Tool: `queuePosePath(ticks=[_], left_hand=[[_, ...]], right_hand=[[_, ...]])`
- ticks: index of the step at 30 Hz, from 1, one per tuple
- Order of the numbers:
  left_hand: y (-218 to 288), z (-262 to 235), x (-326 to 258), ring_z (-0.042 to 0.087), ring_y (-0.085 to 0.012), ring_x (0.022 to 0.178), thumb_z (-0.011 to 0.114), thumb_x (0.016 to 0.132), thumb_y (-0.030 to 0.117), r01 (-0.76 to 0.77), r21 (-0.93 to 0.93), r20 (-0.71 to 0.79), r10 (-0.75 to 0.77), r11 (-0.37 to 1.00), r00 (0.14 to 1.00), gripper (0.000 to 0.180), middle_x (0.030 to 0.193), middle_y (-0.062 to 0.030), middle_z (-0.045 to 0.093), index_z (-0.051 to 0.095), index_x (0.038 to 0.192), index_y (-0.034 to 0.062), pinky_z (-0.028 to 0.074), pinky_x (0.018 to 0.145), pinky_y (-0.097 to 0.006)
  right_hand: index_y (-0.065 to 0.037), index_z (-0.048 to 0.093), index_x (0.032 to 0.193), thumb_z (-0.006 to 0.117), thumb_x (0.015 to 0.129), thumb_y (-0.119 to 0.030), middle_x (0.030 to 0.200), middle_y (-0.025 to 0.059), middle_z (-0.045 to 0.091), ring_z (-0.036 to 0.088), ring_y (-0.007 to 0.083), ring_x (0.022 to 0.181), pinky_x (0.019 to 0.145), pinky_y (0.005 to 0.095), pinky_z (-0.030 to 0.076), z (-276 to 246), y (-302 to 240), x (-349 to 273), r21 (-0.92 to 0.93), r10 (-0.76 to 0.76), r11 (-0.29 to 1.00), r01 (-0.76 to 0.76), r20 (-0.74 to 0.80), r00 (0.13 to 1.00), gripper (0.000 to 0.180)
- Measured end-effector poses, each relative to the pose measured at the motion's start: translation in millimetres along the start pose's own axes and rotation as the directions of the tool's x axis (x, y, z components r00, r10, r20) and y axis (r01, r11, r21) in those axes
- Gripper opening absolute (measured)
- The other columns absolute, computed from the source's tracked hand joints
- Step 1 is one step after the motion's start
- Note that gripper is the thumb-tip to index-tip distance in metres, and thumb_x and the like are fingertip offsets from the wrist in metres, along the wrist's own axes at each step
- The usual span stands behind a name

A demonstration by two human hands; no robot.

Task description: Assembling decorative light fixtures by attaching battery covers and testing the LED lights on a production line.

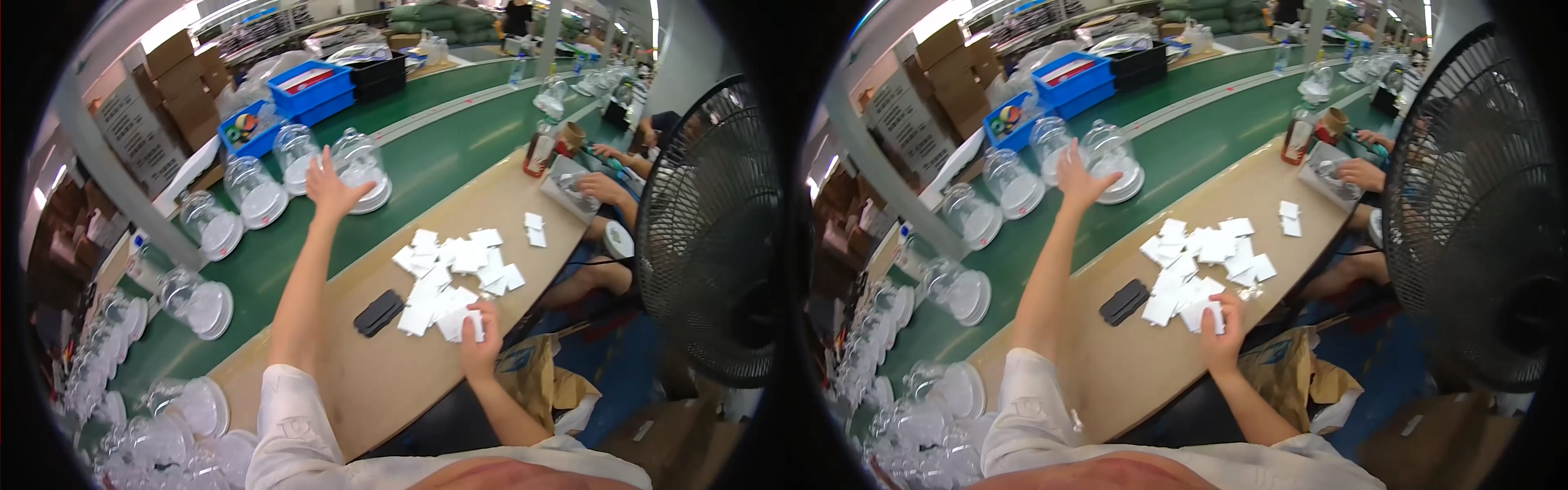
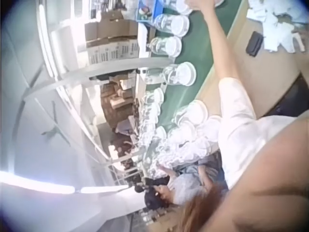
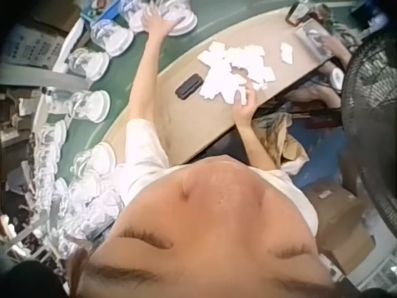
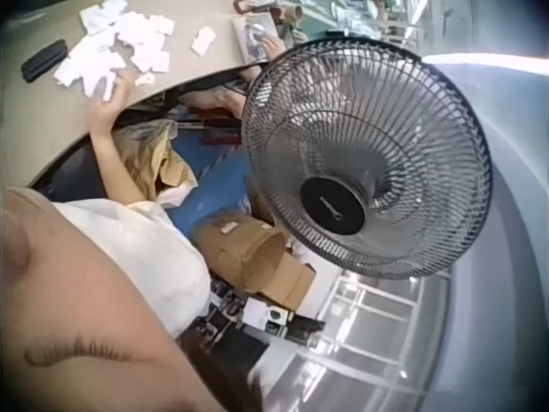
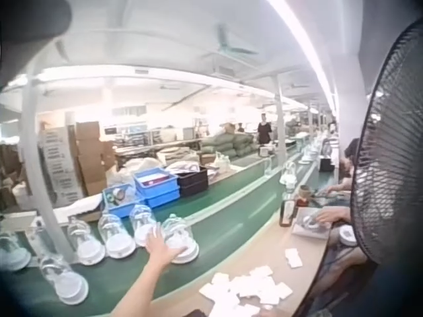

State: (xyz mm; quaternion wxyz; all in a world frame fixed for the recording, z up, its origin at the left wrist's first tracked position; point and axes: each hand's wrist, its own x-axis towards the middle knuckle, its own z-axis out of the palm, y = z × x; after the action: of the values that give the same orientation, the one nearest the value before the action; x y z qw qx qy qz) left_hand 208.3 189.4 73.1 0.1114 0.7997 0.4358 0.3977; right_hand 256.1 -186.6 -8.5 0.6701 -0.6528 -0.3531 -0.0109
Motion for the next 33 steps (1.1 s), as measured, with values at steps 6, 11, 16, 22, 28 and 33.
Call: queuePosePath(ticks=[6,11,16,22,28,33], left_hand=[[11,24,33,0.025,-0.0481,0.136,0.089,0.055,0.044,0.127,0.058,0.078,-0.131,0.99,0.988,0.118,0.149,-0.0238,0.026,0.022,0.15,0.0204,0.024,0.11,-0.059],[-4,8,11,0.041,-0.0379,0.125,0.09,0.055,0.028,-0.137,-0.189,-0.14,0.112,0.972,0.984,0.109,0.131,-0.0222,0.045,0.031,0.143,0.0006,0.037,0.106,-0.042],[-10,-77,-46,0.042,-0.0367,0.126,0.091,0.055,0.031,-0.023,-0.374,-0.277,-0.088,0.927,0.957,0.11,0.135,-0.023,0.043,0.033,0.144,0.0041,0.036,0.106,-0.044],[-3,-189,-109,0.041,-0.0362,0.129,0.089,0.063,0.014,0.135,-0.769,-0.105,-0.332,0.625,0.938,0.111,0.145,-0.0215,0.035,0.02,0.15,0.0113,0.043,0.098,-0.049],[-25,-275,-146,0.047,-0.0267,0.117,0.083,0.072,0.016,-0.013,-0.999,-0.022,-0.181,0.05,0.983,0.099,0.138,-0.016,0.039,0.021,0.15,0.0172,0.047,0.094,-0.043],[-21,-300,-152,0.042,-0.0365,0.13,0.063,0.086,0.049,0.001,-0.996,0.012,-0.129,-0.086,0.992,0.084,0.148,-0.0159,0.034,0.021,0.15,0.0158,0.038,0.104,-0.055]], right_hand=[[-0.003,0.049,0.085,0.06,0.084,0.001,0.106,0.0128,0.058,0.052,0.0264,0.101,0.091,0.0347,0.04,-5,-3,6,-0.023,-0.048,0.999,0.047,-0.012,0.999,0.012],[-0.002,0.049,0.085,0.06,0.084,0.0,0.104,0.0127,0.059,0.053,0.0261,0.1,0.091,0.0353,0.041,-6,-2,5,0.009,-0.022,1.0,0.022,-0.021,1.0,0.011],[0.0,0.053,0.093,0.056,0.091,-0.003,0.109,0.0096,0.057,0.054,0.0184,0.099,0.091,0.0302,0.042,-2,4,-2,-0.001,-0.08,0.997,0.08,-0.037,0.996,0.005],[0.0,0.05,0.089,0.058,0.09,-0.004,0.109,0.0125,0.057,0.053,0.022,0.1,0.092,0.0333,0.041,-8,5,2,0.124,0.011,0.992,-0.001,-0.079,0.997,0.009],[0.0,0.053,0.096,0.057,0.095,-0.009,0.114,0.0126,0.059,0.058,0.0169,0.091,0.081,0.0289,0.047,18,-51,13,0.33,-0.03,0.943,0.035,-0.018,0.999,0.01],[0.0,0.052,0.106,0.058,0.094,-0.008,0.116,0.0126,0.058,0.056,0.0124,0.072,0.062,0.0258,0.048,69,-138,27,0.588,-0.107,0.809,-0.011,0.165,0.98,0.015]])
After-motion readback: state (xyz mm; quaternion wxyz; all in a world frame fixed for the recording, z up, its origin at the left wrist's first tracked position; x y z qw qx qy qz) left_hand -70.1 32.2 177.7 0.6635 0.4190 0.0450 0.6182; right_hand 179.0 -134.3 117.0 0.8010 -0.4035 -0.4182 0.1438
